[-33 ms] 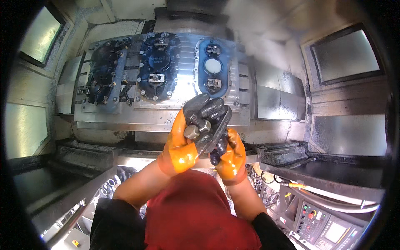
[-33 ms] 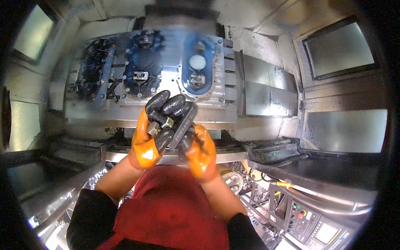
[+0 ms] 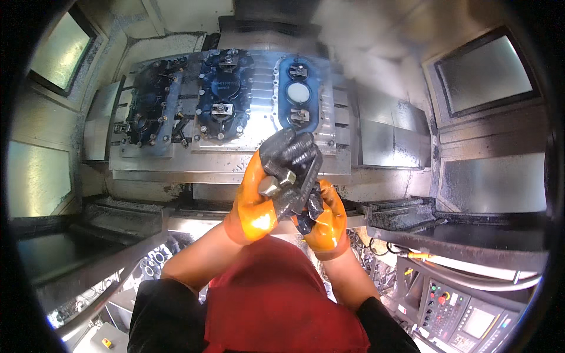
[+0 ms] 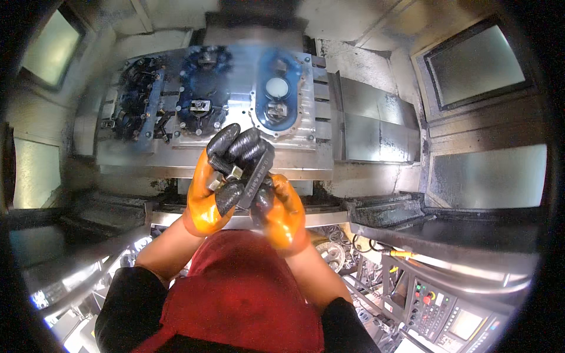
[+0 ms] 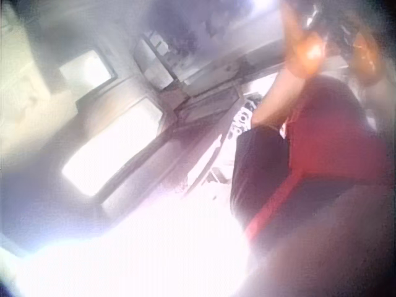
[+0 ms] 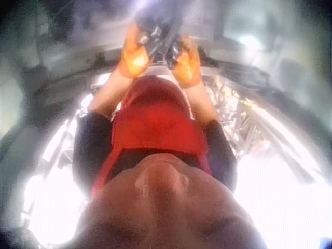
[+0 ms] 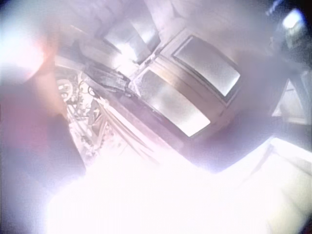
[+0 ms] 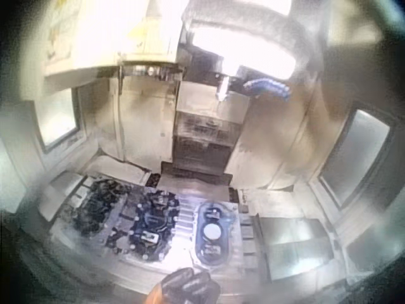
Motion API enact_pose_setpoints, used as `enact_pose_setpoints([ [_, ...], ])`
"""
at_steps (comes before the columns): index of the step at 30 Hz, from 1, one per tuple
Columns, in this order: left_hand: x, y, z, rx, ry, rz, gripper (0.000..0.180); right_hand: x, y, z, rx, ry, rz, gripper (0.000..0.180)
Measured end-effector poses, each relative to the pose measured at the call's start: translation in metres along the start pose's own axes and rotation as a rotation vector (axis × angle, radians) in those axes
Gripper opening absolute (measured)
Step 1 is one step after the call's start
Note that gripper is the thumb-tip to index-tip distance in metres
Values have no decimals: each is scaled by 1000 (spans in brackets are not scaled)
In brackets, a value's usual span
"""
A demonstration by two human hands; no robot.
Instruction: The person uses an air nozzle to clean a metal part and the CNC machine bed, then places a metal component onto the machine bed and secures it by hand.
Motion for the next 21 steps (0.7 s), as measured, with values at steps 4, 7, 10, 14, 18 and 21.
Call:
enact_pose_setpoints([
  [4, -9, -37, 48, 102, 180, 19, 62, -10, 17, 51, -27, 100, -122, 50],
  [7, -24, -61, 84, 146, 365, -19, 54, -21, 42, 95, 133, 266, 263, 45],
  [10, -48, -83, 107, 179, 624, 388, 53, -64, 84, 147, 170, 631, 964, 37],
  [14, -48, -100, 150, -78, 805, 198, 58, -118, 128, 175, 318, 827, 896, 35],
  [18, -42, -117, 176, -521, 856, -148, 48, -122, 140, 182, -163, 557, 1020, 35],
  [21, -41, -126, 195, -529, 757, -287, 46, -111, 142, 189, -193, 352, 924, 30],
])
Point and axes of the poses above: each hand's wrist, its own z-axis away from the middle knuckle, its own y-axis out of the back of the hand, x = y × z, the point moved 1 cm from there along -z, towards the middle knuckle, and after that the axes turned 10 degrees about x, right-handed, at the moved point
